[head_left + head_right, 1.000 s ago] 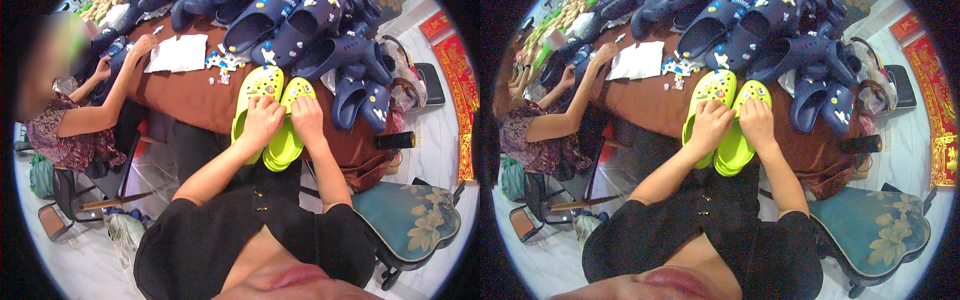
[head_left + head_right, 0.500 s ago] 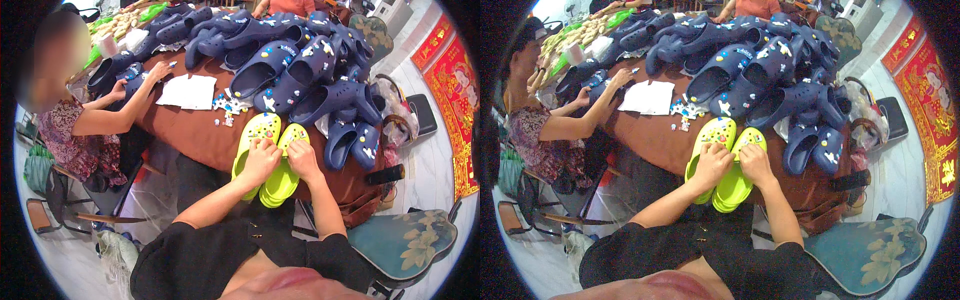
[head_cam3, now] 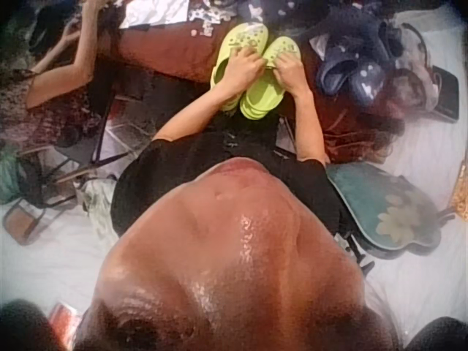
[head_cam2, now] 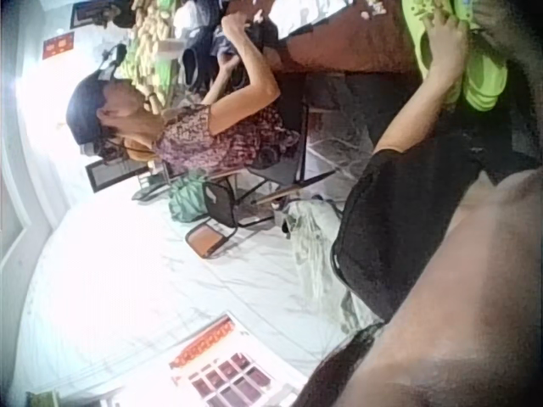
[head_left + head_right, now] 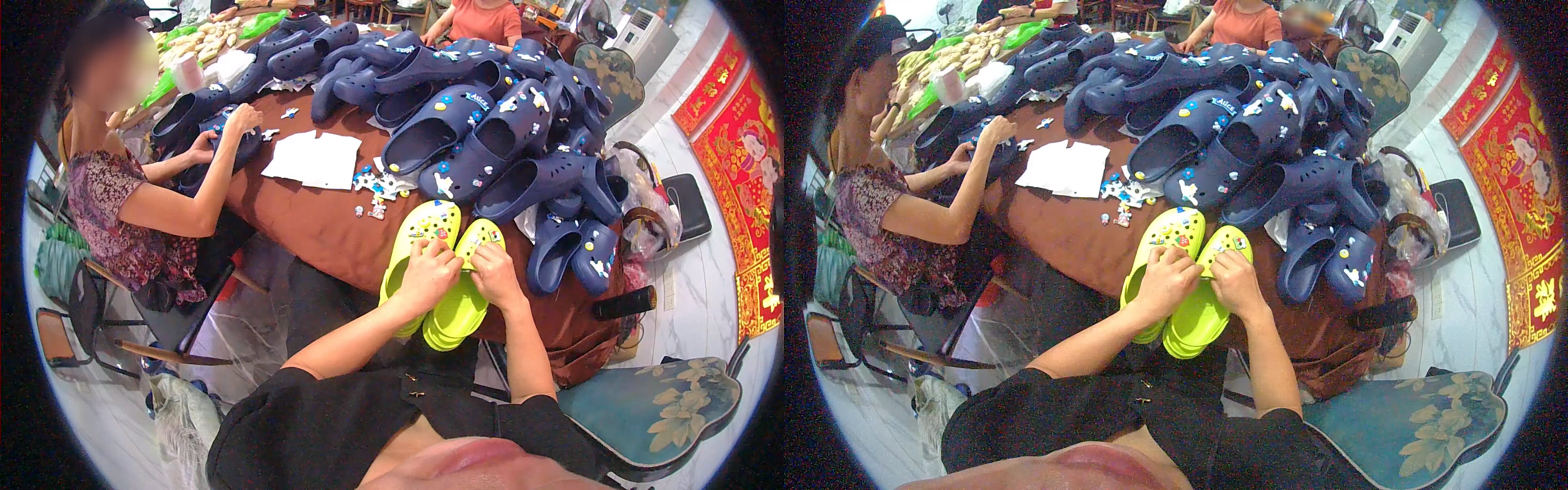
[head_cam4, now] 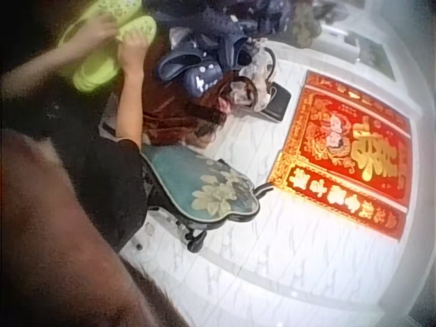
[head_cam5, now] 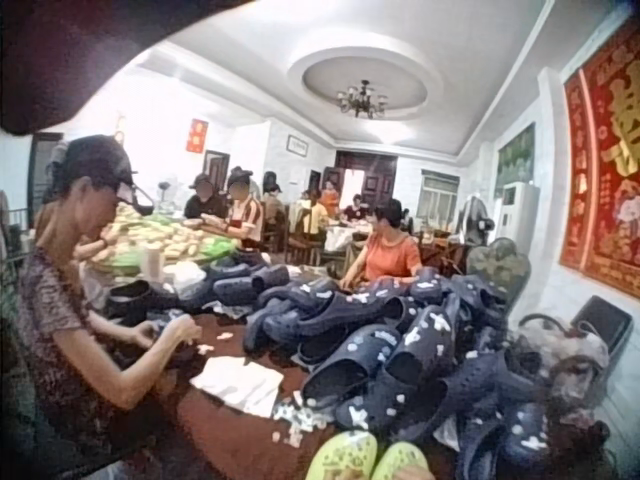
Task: Attaching decorative charms to the holes of rubber clogs.
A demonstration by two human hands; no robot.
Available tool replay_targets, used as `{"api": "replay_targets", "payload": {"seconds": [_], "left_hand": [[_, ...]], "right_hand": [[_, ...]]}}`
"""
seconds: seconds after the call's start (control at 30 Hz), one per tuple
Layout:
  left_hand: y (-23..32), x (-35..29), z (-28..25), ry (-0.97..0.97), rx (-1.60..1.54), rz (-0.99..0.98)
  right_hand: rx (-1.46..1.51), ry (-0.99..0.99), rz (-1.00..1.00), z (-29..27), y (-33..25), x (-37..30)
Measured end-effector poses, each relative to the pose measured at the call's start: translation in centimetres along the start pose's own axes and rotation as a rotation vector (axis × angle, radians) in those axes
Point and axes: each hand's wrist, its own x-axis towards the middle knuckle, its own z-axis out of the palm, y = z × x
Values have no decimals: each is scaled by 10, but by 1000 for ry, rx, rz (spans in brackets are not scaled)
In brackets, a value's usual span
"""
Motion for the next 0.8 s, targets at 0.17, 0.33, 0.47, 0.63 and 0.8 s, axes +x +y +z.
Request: {"api": "replay_targets", "payload": {"seconds": [0.17,0.33,0.47,0.63,0.8], "left_hand": [[1,-1,-1,-23,28,-26],[3,-3,-2,4,6,-17],[3,-4,-2,23,-15,-20],[3,-5,-2,-12,-5,-27],[2,-6,-3,10,-24,-48]], "right_hand": [[-90,54,92,6,-13,-3],[-183,164,253,11,-27,-9],[-162,203,350,16,-33,-12],[-100,201,378,17,-30,-11],[-102,216,325,18,-26,-8]]}}
